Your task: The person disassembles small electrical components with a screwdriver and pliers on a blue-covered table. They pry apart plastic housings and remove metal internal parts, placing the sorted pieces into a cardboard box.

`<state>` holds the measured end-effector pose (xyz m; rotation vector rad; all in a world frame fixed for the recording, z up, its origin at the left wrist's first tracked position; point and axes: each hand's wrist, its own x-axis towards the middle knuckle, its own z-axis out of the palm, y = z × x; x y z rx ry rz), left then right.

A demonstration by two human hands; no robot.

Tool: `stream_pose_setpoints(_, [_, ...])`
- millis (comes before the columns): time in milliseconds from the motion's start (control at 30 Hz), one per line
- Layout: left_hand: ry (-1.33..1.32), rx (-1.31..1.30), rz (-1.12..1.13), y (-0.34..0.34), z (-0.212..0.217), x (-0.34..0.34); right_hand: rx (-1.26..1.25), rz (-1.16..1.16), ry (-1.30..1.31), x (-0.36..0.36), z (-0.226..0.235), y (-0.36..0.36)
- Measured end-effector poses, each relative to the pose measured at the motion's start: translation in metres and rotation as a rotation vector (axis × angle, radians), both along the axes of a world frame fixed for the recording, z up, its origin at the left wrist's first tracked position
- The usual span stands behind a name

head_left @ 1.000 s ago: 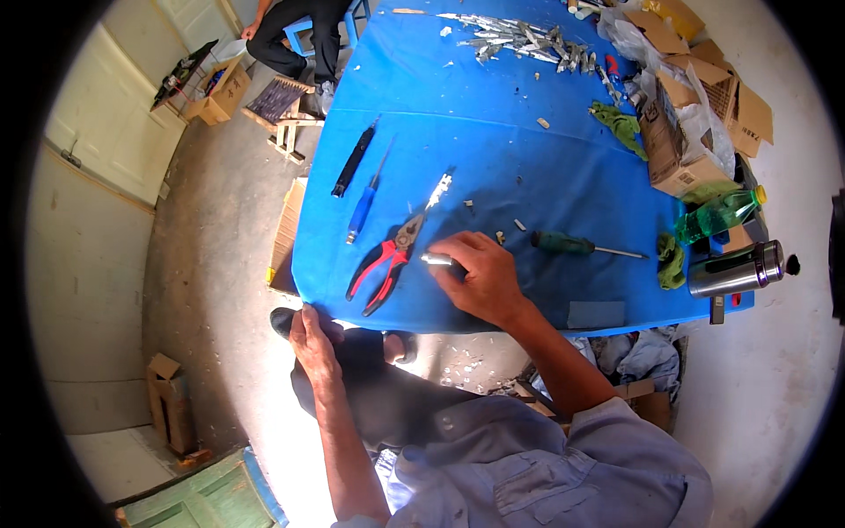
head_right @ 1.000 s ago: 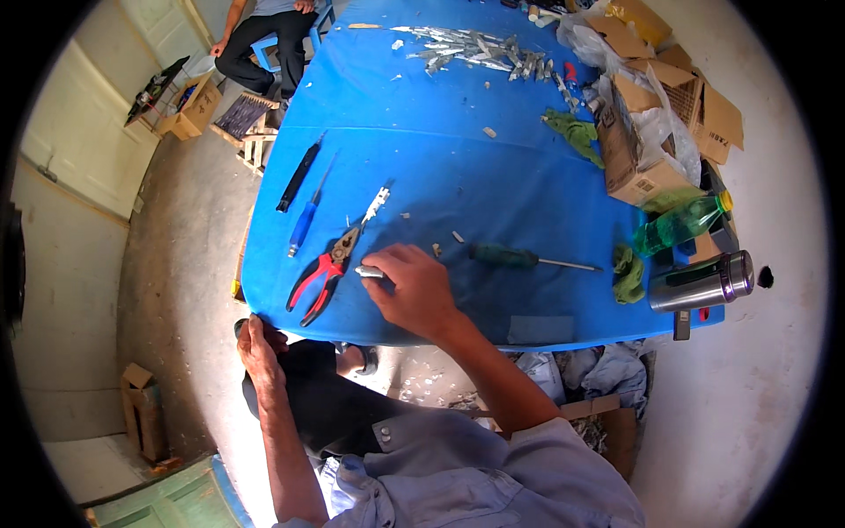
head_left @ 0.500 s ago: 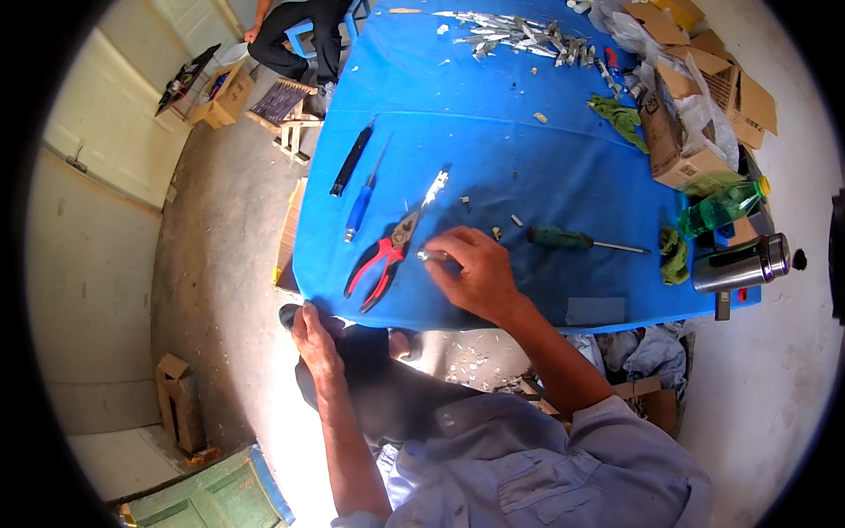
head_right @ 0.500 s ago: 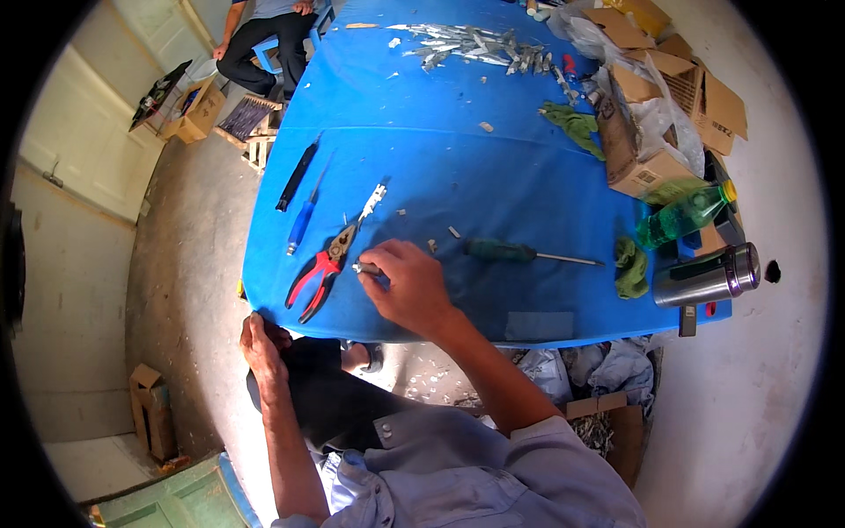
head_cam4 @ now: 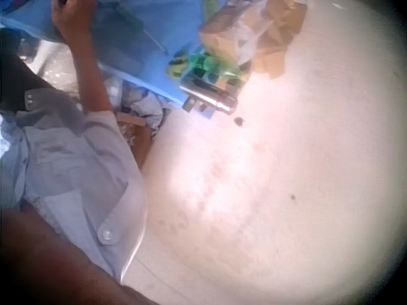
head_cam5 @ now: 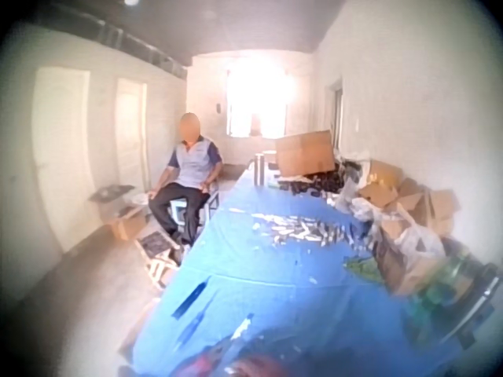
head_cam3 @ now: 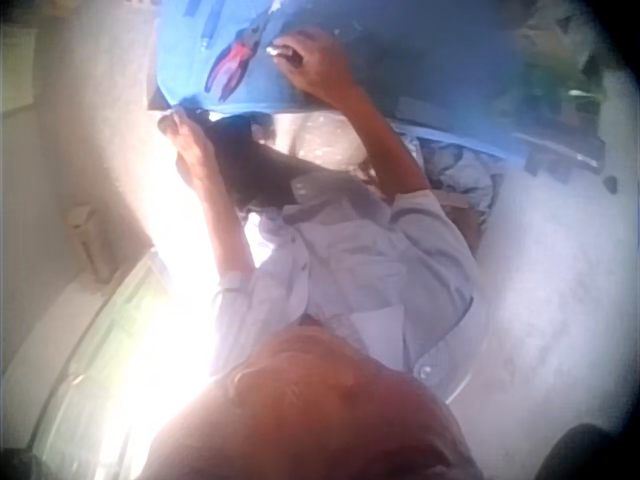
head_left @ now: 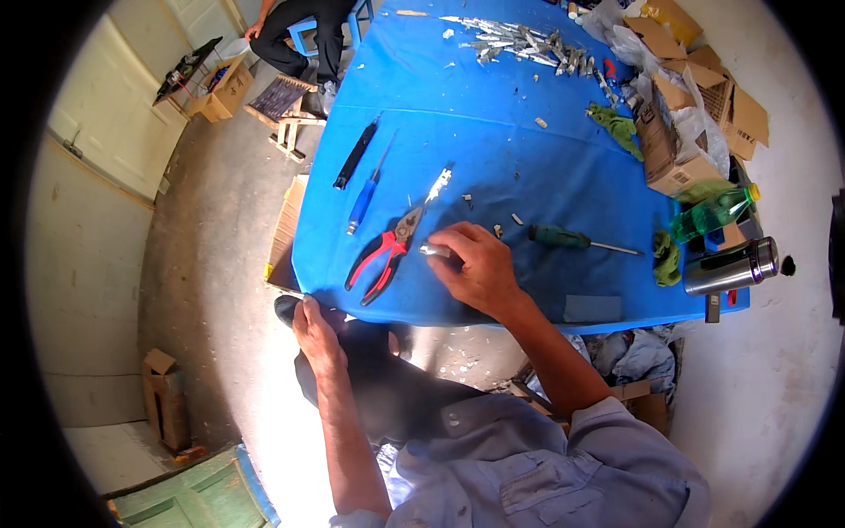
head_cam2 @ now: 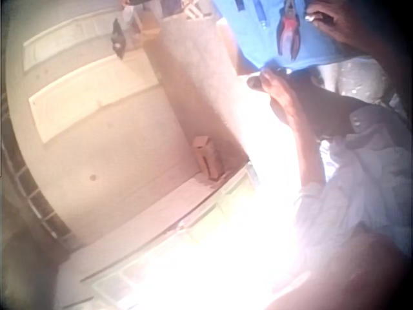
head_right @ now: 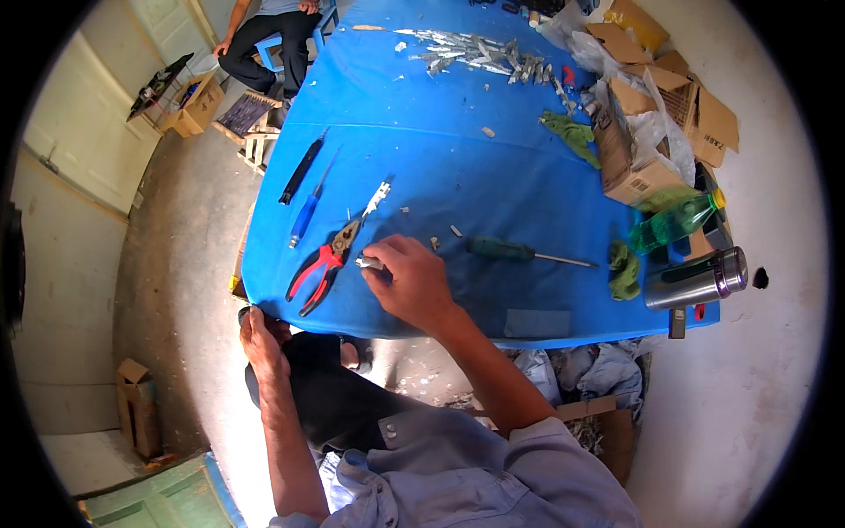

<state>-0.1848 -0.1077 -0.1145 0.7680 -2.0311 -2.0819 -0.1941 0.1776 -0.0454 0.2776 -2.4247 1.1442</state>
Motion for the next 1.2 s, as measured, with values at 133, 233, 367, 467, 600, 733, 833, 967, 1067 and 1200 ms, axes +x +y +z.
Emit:
stream_pose_setpoints(133, [0.007, 0.027, 0.016, 0.003, 0.000, 0.001, 0.020, -0.004, 0.019, -0.001, -0.002, -0.001])
stream_pose_setpoints(233, [0.021, 0.055, 0.027, 0.003, -0.003, 0.001, 0.040, -0.004, 0.030, -0.002, -0.001, -0.001])
stream_pose_setpoints(367, [0.059, 0.060, -0.022, -0.002, -0.009, 0.001, 0.049, -0.010, 0.048, -0.003, -0.001, -0.003])
stream_pose_setpoints(467, [0.068, 0.019, -0.034, -0.006, -0.011, 0.001, 0.040, -0.006, 0.036, -0.002, -0.002, -0.004])
stream_pose_setpoints(600, [0.066, 0.014, -0.031, -0.004, -0.007, 0.001, 0.013, -0.010, 0.010, -0.002, -0.003, -0.004])
stream_pose_setpoints(733, [0.065, 0.001, -0.034, -0.003, -0.004, 0.001, 0.007, -0.018, 0.010, -0.001, -0.003, -0.005])
stream_pose_setpoints(833, [0.065, 0.013, -0.022, 0.000, -0.001, 0.002, 0.011, -0.022, -0.002, 0.000, 0.000, -0.003])
stream_pose_setpoints(967, [0.050, 0.020, -0.008, 0.000, -0.002, -0.001, -0.005, -0.021, 0.013, 0.000, 0.001, -0.006])
stream_pose_setpoints(1067, [0.079, 0.026, 0.001, -0.002, -0.005, -0.002, -0.003, -0.008, 0.019, -0.001, -0.003, -0.005])
stream_pose_setpoints(1200, [0.059, 0.024, -0.033, 0.000, 0.001, 0.000, 0.020, -0.001, 0.039, -0.002, -0.005, -0.003])
